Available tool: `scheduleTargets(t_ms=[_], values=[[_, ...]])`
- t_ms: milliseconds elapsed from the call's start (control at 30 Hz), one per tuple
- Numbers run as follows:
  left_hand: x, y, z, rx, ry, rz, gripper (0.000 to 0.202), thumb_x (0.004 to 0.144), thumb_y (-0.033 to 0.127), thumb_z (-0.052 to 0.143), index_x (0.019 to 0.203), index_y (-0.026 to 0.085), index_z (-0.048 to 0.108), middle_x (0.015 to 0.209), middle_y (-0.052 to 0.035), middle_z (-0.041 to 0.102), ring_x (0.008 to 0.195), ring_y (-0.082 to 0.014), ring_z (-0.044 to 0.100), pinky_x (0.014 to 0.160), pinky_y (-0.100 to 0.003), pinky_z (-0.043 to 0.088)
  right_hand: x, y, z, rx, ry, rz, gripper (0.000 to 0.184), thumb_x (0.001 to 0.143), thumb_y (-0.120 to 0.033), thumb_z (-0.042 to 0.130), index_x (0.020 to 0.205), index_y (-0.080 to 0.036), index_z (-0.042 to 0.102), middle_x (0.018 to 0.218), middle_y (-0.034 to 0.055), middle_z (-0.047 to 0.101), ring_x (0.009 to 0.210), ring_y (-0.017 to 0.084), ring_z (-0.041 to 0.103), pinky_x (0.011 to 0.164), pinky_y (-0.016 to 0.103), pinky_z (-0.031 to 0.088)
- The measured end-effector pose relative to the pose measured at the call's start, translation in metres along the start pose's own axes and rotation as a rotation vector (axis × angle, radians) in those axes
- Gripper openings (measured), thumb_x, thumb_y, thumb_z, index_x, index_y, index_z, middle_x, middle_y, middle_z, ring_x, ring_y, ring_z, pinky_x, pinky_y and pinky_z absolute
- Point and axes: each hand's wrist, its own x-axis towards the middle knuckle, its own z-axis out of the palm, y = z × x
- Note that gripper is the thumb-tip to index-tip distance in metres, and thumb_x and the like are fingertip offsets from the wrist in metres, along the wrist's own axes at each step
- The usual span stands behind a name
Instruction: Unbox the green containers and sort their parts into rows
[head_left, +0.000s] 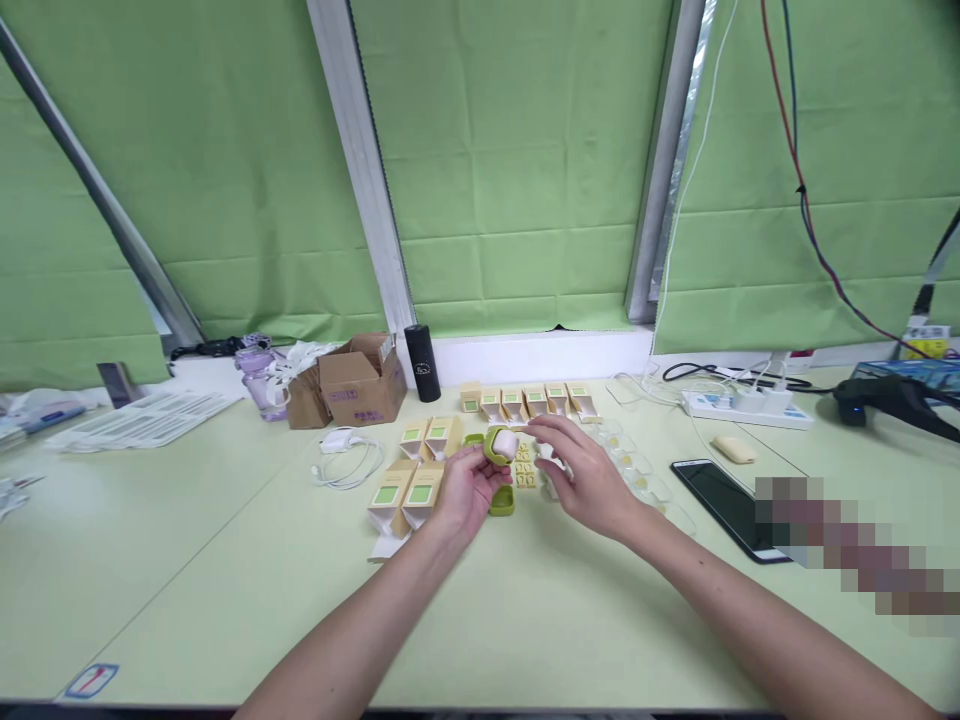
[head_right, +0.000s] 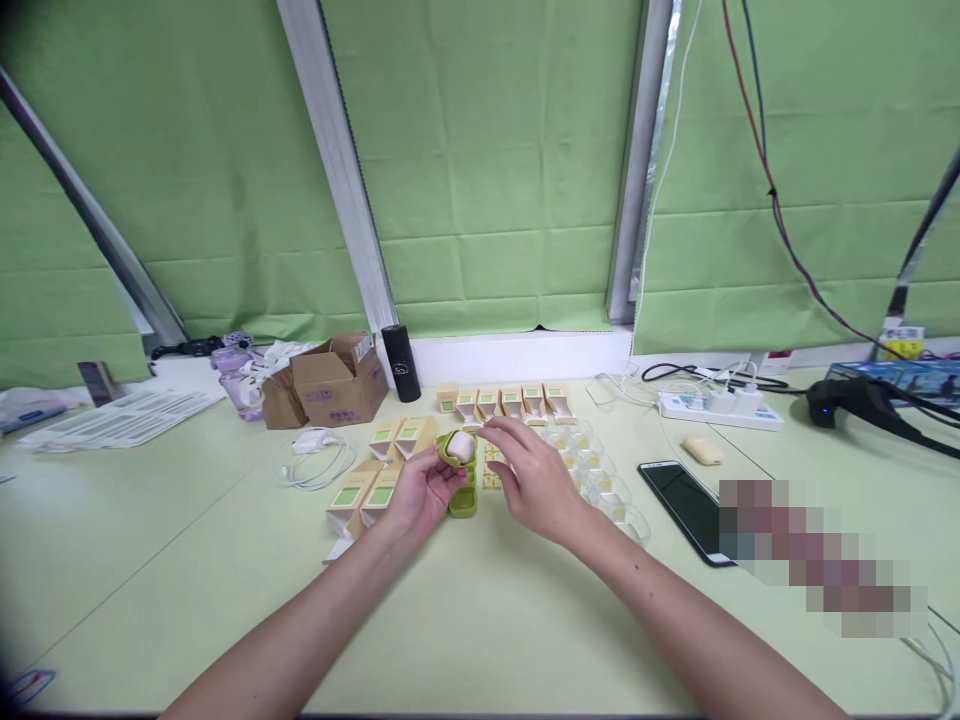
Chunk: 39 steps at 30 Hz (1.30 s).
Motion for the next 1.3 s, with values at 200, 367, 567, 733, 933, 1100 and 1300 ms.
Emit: scheduleTargets(t_ms=[200, 367, 567, 733, 933, 1100, 1300], values=[[-0.006, 0.001, 0.004, 0.004, -0.06, -0.148, 0.016, 0.068, 0.021, 0.077, 0.08, 0.013, 0.069, 0.071, -0.0055, 0.069, 0.058, -0.0145, 0.063, 0.057, -0.029, 0.055, 0.0, 0.002, 0.023, 0.144, -0.007, 0.048, 0.051, 0.102, -0.013, 0.05, 0.147, -0.036, 0.06, 0.148, 0.0098, 0.059, 0.14, 0.029, 0.058, 0.111, 0.053, 0.057], [-0.01, 0.002, 0.007, 0.068, -0.1, -0.2, 0.019, 0.068, 0.027, 0.077, 0.079, 0.014, 0.067, 0.067, -0.0045, 0.067, 0.054, -0.014, 0.061, 0.051, -0.027, 0.051, -0.006, 0.001, 0.023, 0.312, 0.035, 0.132, 0.036, 0.101, -0.02, 0.057, 0.133, -0.032, 0.068, 0.141, 0.0105, 0.063, 0.129, 0.029, 0.063, 0.092, 0.044, 0.064], [-0.01, 0.002, 0.005, 0.236, -0.128, -0.167, 0.033, 0.075, 0.045, 0.078, 0.077, 0.017, 0.061, 0.057, -0.001, 0.062, 0.041, -0.0115, 0.05, 0.037, -0.021, 0.032, -0.01, 0.0, 0.036, 0.596, 0.1, 0.383, 0.031, 0.094, -0.035, 0.073, 0.124, -0.028, 0.067, 0.13, 0.0088, 0.069, 0.117, 0.026, 0.068, 0.09, 0.041, 0.064], [-0.007, 0.004, 0.002, 0.366, -0.081, -0.029, 0.046, 0.077, 0.053, 0.082, 0.067, 0.019, 0.053, 0.052, 0.004, 0.055, 0.041, -0.0071, 0.043, 0.041, -0.019, 0.025, -0.011, 0.003, 0.051, 0.944, 0.177, 0.537, 0.041, 0.083, -0.048, 0.087, 0.111, -0.026, 0.066, 0.108, 0.0049, 0.072, 0.102, 0.023, 0.071, 0.074, 0.034, 0.066], [-0.008, 0.002, 0.0, 0.46, -0.058, 0.21, 0.04, 0.083, 0.052, 0.078, 0.075, 0.02, 0.054, 0.06, 0.0051, 0.054, 0.053, -0.0096, 0.047, 0.053, -0.021, 0.038, -0.008, 0.001, 0.048, 1.147, 0.167, 0.689, 0.05, 0.073, -0.055, 0.094, 0.103, -0.022, 0.071, 0.097, 0.0035, 0.075, 0.088, 0.021, 0.074, 0.075, 0.036, 0.068], [-0.005, 0.0, -0.003, 0.518, -0.014, 0.397, 0.03, 0.087, 0.044, 0.077, 0.086, 0.02, 0.059, 0.078, -0.0005, 0.063, 0.074, -0.0152, 0.061, 0.071, -0.026, 0.05, -0.008, -0.004, 0.043, 1.268, 0.121, 0.751, 0.054, 0.074, -0.062, 0.092, 0.1, -0.019, 0.074, 0.092, 0.0053, 0.08, 0.079, 0.021, 0.077, 0.075, 0.036, 0.066], [-0.005, -0.002, -0.003, 0.519, -0.067, 0.388, 0.03, 0.09, 0.046, 0.075, 0.095, 0.019, 0.064, 0.092, -0.0052, 0.068, 0.088, -0.0195, 0.066, 0.083, -0.031, 0.053, -0.008, -0.008, 0.041, 1.334, 0.104, 0.797, 0.054, 0.078, -0.064, 0.089, 0.099, -0.017, 0.075, 0.091, 0.0061, 0.08, 0.077, 0.019, 0.078, 0.075, 0.032, 0.065]])
